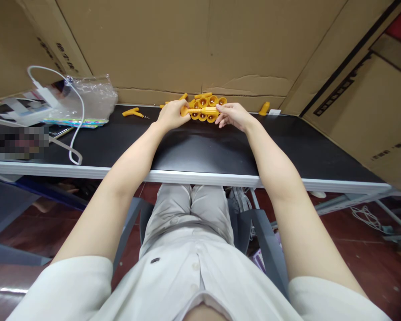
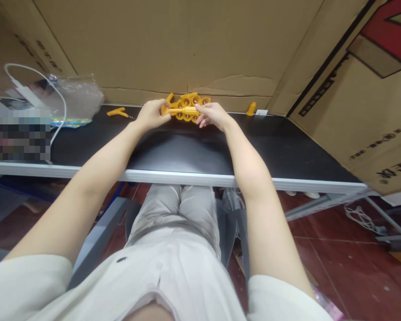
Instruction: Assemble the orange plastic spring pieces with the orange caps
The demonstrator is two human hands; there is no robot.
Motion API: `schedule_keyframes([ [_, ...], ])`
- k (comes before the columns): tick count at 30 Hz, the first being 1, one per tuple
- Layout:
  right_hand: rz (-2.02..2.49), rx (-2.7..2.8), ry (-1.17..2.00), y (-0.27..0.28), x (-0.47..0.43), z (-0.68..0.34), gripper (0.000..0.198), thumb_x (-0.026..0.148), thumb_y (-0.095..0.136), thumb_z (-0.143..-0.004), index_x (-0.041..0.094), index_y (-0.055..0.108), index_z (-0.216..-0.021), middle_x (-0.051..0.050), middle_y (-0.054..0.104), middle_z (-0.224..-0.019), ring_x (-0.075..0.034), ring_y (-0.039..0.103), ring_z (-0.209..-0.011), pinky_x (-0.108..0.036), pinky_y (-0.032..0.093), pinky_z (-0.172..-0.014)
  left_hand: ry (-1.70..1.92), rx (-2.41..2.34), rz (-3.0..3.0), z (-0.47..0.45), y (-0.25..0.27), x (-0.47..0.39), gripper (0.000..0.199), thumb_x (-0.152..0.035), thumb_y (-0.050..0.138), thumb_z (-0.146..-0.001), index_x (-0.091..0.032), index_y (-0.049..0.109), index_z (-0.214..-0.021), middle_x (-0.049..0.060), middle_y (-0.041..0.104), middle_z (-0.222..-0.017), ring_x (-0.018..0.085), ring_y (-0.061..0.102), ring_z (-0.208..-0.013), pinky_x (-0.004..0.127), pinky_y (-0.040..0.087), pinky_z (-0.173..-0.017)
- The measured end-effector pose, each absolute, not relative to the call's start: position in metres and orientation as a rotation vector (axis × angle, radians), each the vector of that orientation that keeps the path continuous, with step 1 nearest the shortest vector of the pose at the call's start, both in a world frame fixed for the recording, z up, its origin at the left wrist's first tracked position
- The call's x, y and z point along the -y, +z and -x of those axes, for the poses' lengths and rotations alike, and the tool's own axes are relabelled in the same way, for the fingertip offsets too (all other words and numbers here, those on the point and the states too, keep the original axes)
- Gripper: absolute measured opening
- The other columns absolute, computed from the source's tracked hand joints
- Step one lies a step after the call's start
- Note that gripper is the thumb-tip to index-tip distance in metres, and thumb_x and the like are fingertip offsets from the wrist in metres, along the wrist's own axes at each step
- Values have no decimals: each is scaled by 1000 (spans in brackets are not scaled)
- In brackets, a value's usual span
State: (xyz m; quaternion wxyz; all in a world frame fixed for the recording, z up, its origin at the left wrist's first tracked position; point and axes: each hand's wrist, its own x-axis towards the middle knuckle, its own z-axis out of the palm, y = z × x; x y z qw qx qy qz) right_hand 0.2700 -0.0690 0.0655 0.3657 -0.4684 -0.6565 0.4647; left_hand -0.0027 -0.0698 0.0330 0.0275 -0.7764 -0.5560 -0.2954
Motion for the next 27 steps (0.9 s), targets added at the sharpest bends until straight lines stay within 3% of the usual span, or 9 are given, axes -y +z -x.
schedule_keyframes([
  [8,1173,1683,1128,63,69,-267,36,41,95,-97,24,64,-105,2,77,-79,-11,72,-58,-18,57,-56,-840,1857,2360,-3,39,80,44,-27,67,-90,-18,78,-131,15,78,-119,37,71,-119,44,55,-106],
  [11,1227,1680,1122,63,68,-267,42,57,88,-102,22,65,-97,-2,76,-73,-13,72,-56,-21,57,-57,-889,1781,2381,-3,38,79,43,-28,67,-89,-21,78,-130,13,79,-116,37,71,-120,45,56,-106],
  [16,1273,1700,1095,54,55,-265,71,92,72,-93,21,69,-93,-3,68,-59,-19,71,-53,-27,59,-56,-909,1682,2403,-3,36,76,43,-29,67,-92,-21,76,-133,12,79,-122,36,70,-125,43,54,-110],
  [20,1299,1711,1131,53,52,-265,82,101,61,-92,20,71,-94,-3,67,-57,-18,68,-47,-27,57,-50,-902,1710,2387,-4,37,76,43,-29,67,-95,-21,75,-136,13,79,-127,36,69,-127,43,53,-113],
  [23,1256,1693,1211,61,61,-266,68,87,73,-97,19,70,-99,-6,76,-69,-16,71,-52,-24,56,-50,-898,1732,2377,-3,37,76,44,-29,68,-95,-20,75,-137,13,78,-128,36,69,-127,43,53,-114],
  [27,1170,1666,1225,68,72,-268,40,42,98,-95,20,67,-106,-5,82,-85,-14,75,-62,-22,61,-61,-887,1727,2372,1,37,75,44,-29,67,-94,-20,76,-137,14,78,-126,37,69,-129,45,53,-115],
])
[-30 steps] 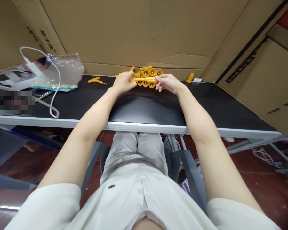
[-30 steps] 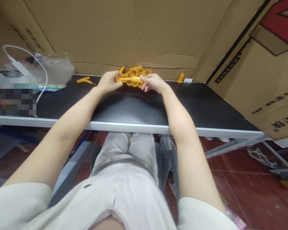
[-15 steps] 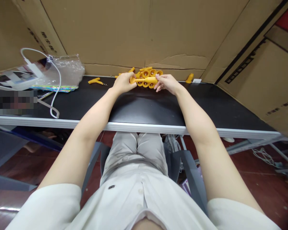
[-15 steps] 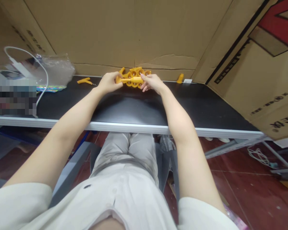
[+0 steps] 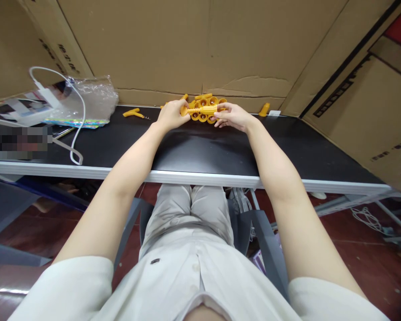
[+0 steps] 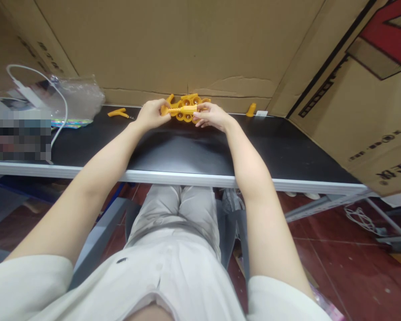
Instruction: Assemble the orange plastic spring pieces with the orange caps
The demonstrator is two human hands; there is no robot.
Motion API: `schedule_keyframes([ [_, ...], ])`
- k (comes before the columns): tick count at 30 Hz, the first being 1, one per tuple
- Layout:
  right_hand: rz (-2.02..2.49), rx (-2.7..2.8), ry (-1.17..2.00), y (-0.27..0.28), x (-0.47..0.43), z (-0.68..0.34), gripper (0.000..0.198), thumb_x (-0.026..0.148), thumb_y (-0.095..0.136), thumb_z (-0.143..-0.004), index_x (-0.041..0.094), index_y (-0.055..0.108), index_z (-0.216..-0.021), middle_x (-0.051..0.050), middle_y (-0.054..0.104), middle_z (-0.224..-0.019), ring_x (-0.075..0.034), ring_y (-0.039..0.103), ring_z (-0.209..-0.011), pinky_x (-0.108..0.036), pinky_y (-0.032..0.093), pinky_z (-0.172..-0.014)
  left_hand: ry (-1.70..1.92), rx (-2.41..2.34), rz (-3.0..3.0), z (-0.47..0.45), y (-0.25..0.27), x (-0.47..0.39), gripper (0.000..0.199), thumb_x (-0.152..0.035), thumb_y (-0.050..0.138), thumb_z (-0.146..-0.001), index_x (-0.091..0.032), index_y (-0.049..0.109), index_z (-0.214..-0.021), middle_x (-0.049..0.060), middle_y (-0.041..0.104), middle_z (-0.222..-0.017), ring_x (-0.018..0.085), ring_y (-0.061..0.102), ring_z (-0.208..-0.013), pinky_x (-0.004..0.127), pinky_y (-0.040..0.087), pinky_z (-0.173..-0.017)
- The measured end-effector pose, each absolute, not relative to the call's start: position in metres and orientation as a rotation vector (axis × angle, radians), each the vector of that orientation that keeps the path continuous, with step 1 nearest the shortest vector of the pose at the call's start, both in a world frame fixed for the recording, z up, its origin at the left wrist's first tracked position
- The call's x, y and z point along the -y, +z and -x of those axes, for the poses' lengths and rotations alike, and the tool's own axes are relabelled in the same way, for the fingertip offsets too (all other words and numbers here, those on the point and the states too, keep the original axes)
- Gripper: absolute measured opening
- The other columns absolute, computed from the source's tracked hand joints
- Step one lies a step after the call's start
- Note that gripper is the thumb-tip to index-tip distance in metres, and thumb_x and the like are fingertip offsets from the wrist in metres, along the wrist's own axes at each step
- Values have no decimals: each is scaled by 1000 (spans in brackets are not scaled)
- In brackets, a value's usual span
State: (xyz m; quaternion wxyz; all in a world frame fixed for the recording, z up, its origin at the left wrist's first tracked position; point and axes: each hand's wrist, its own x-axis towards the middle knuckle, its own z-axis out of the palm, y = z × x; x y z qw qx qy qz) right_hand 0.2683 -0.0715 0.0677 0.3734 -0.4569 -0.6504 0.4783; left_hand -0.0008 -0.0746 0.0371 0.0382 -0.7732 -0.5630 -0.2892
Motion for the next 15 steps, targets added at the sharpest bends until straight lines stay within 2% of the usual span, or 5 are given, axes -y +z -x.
schedule_keyframes([
  [1,1174,1669,1210,68,72,-269,39,37,99,-94,20,67,-106,-4,81,-84,-13,74,-61,-23,62,-63,-885,1722,2374,2,37,74,45,-30,67,-94,-21,76,-137,14,78,-127,38,69,-129,45,53,-115],
  [3,1183,1683,1183,66,71,-269,38,40,98,-95,20,66,-102,-3,78,-78,-12,71,-59,-23,61,-62,-884,1706,2376,2,37,73,46,-30,68,-94,-22,75,-138,14,78,-128,38,68,-131,45,53,-115],
  [8,1152,1699,1181,59,61,-268,55,71,89,-95,22,64,-91,0,66,-61,-13,63,-50,-23,57,-52,-846,1695,2336,-1,37,75,46,-30,66,-95,-20,74,-140,16,76,-133,39,68,-130,47,54,-115],
  [15,1281,1575,1157,55,58,-254,70,90,68,-99,23,60,-79,3,46,-45,-9,41,-39,-22,36,-38,-801,1661,2287,-8,39,84,43,-27,65,-95,-21,74,-137,17,77,-132,38,72,-124,46,57,-109],
])
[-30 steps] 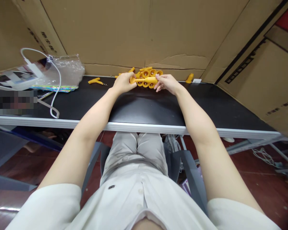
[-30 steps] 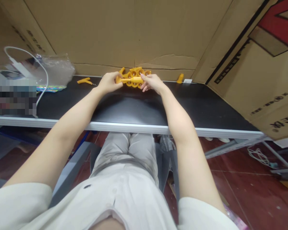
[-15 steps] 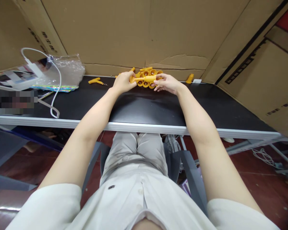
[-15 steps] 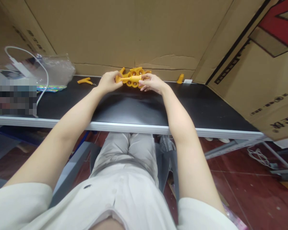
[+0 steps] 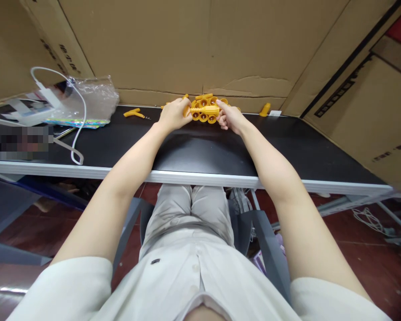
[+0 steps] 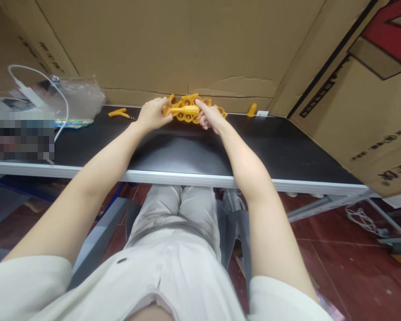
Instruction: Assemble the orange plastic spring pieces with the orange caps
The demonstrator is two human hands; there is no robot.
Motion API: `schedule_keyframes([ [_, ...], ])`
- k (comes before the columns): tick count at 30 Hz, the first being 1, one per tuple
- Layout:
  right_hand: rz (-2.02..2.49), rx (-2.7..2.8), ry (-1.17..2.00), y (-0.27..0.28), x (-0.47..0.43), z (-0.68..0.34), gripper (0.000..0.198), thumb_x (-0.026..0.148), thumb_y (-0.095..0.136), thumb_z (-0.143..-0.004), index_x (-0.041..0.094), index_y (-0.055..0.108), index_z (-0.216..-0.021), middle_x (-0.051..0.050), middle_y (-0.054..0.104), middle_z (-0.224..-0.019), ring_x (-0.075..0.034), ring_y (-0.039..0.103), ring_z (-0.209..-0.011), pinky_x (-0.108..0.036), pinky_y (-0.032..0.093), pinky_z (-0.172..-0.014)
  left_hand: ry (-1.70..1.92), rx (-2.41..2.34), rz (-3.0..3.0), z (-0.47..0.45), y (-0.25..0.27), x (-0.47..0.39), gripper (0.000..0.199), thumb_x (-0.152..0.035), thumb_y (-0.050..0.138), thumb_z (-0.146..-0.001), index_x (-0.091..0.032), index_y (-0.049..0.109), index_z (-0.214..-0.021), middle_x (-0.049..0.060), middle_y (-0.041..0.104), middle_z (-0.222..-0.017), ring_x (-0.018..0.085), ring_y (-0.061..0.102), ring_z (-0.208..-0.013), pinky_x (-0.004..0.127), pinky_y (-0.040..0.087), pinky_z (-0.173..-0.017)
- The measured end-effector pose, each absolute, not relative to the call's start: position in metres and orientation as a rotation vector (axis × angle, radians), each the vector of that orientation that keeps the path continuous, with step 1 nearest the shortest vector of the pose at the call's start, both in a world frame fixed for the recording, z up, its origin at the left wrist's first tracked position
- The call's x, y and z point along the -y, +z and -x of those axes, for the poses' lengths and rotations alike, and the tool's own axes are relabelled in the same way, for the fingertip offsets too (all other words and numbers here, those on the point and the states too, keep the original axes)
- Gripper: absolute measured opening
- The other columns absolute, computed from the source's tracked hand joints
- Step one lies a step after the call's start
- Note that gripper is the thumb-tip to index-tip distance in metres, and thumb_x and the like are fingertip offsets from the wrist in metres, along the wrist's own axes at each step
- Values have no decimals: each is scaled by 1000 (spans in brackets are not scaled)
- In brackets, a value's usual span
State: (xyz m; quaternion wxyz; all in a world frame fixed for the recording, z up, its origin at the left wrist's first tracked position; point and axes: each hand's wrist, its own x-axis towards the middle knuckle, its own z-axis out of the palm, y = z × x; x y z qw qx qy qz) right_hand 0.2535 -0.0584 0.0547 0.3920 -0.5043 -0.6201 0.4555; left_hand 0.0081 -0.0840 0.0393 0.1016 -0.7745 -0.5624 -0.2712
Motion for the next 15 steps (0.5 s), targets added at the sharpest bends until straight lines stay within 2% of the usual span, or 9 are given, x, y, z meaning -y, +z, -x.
schedule_keyframes([
  [5,1338,1505,1181,60,65,-249,75,98,66,-93,24,59,-82,8,35,-44,-7,30,-39,-21,29,-37,-806,1669,2268,-13,42,88,42,-26,65,-96,-22,73,-138,16,78,-130,38,72,-124,46,58,-108],
  [10,1397,1448,1220,62,69,-248,77,100,63,-92,25,57,-81,8,35,-46,-8,28,-40,-22,27,-36,-763,1717,2275,-16,41,91,43,-30,67,-100,-19,72,-142,18,75,-138,39,72,-128,47,56,-112],
  [15,1424,1459,1250,63,72,-246,79,96,41,-105,24,54,-75,4,37,-44,-7,29,-40,-20,25,-37,-775,1741,2297,-12,37,84,46,-38,71,-104,-21,70,-146,17,74,-143,39,70,-135,47,54,-117],
])
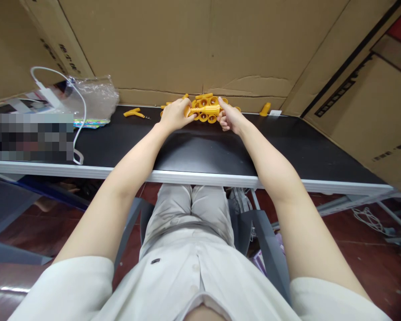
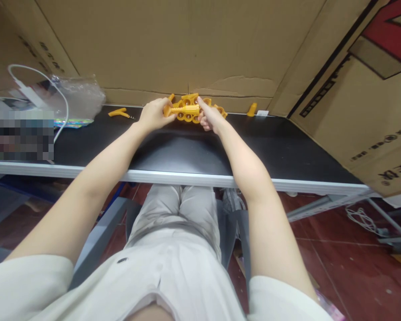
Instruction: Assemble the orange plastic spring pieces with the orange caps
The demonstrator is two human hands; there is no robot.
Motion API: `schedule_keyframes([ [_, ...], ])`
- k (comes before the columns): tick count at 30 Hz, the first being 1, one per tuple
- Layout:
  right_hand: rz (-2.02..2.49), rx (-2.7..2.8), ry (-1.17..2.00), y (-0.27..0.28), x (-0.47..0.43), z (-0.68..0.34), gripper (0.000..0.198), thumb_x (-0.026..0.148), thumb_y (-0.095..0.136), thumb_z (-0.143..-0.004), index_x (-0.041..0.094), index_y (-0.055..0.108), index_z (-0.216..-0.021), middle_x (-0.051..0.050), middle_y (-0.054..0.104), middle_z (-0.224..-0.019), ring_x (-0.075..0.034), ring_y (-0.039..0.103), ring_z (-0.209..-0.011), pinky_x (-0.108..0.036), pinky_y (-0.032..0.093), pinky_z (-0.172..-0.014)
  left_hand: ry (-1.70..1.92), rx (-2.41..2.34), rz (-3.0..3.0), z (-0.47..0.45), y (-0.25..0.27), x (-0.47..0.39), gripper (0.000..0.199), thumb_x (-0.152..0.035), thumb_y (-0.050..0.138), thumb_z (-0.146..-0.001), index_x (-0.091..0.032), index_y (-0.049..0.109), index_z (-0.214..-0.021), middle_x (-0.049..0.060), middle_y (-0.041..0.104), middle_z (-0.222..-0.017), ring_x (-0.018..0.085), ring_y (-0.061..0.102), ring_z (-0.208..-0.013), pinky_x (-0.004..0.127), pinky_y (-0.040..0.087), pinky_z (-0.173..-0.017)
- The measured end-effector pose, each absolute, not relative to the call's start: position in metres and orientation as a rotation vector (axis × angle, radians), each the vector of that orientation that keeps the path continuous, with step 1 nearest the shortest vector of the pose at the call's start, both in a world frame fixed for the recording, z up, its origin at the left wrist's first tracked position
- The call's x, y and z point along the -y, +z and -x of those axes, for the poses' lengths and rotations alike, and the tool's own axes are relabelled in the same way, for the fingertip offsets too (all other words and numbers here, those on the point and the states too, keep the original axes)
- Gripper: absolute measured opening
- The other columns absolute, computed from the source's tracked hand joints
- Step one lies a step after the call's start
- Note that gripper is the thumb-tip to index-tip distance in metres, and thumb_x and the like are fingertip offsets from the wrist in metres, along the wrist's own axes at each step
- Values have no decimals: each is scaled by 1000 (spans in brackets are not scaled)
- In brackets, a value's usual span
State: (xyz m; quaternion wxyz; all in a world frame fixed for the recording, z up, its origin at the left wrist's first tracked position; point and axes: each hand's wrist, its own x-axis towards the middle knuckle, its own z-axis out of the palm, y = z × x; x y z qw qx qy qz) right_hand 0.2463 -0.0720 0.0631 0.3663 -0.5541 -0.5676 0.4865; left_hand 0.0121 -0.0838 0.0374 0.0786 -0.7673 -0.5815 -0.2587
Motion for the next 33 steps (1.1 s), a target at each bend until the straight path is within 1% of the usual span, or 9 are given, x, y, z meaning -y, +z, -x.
schedule_keyframes([
  [2,1438,1486,1265,64,71,-248,82,95,37,-106,22,58,-77,3,42,-46,-6,31,-39,-19,23,-36,-772,1756,2299,-10,36,80,47,-41,71,-104,-22,69,-148,17,73,-144,39,69,-137,47,53,-118],
  [5,1424,1537,1263,66,68,-256,75,92,53,-105,20,68,-92,1,57,-56,-7,43,-38,-19,28,-36,-777,1768,2295,-9,36,79,48,-42,72,-105,-23,69,-149,16,74,-143,38,69,-136,47,53,-118],
  [9,1256,1592,1202,66,67,-270,43,54,88,-102,20,72,-124,-2,78,-85,-13,69,-55,-19,51,-46,-752,1805,2276,-11,40,84,46,-39,70,-105,-21,70,-147,17,74,-142,38,69,-135,46,54,-117],
  [11,1171,1607,1167,63,65,-274,49,34,95,-95,23,69,-136,-1,81,-96,-14,76,-65,-20,59,-54,-734,1830,2269,-12,42,88,46,-37,70,-105,-21,70,-148,17,74,-144,38,69,-137,46,53,-118],
  [13,1122,1629,1144,59,62,-275,53,24,96,-91,24,70,-138,-1,81,-101,-14,79,-71,-20,62,-59,-720,1854,2266,-13,44,90,47,-37,70,-105,-21,69,-150,17,73,-145,38,68,-139,45,53,-119],
  [17,1115,1674,1083,51,51,-271,44,25,99,-88,22,73,-124,-3,81,-102,-15,80,-76,-22,65,-64,-726,1850,2275,-13,43,89,49,-37,71,-105,-22,69,-151,16,73,-144,38,67,-139,46,53,-119],
  [24,1166,1679,1086,53,54,-269,23,32,90,-102,20,74,-114,-7,81,-98,-15,78,-73,-25,67,-70,-736,1812,2280,-12,41,87,51,-40,69,-103,-21,68,-151,16,74,-143,38,68,-138,46,54,-118],
  [28,1180,1631,1128,60,66,-266,24,34,90,-102,19,73,-110,-6,81,-92,-12,73,-66,-22,61,-65,-744,1801,2289,-12,41,89,54,-40,69,-102,-23,67,-154,15,75,-142,39,68,-138,47,54,-118],
  [33,1215,1548,1175,68,81,-259,36,42,98,-95,20,69,-97,-2,77,-78,-11,69,-58,-18,54,-54,-750,1811,2296,-11,40,87,50,-39,71,-103,-24,69,-150,17,74,-145,39,68,-138,46,54,-118],
])
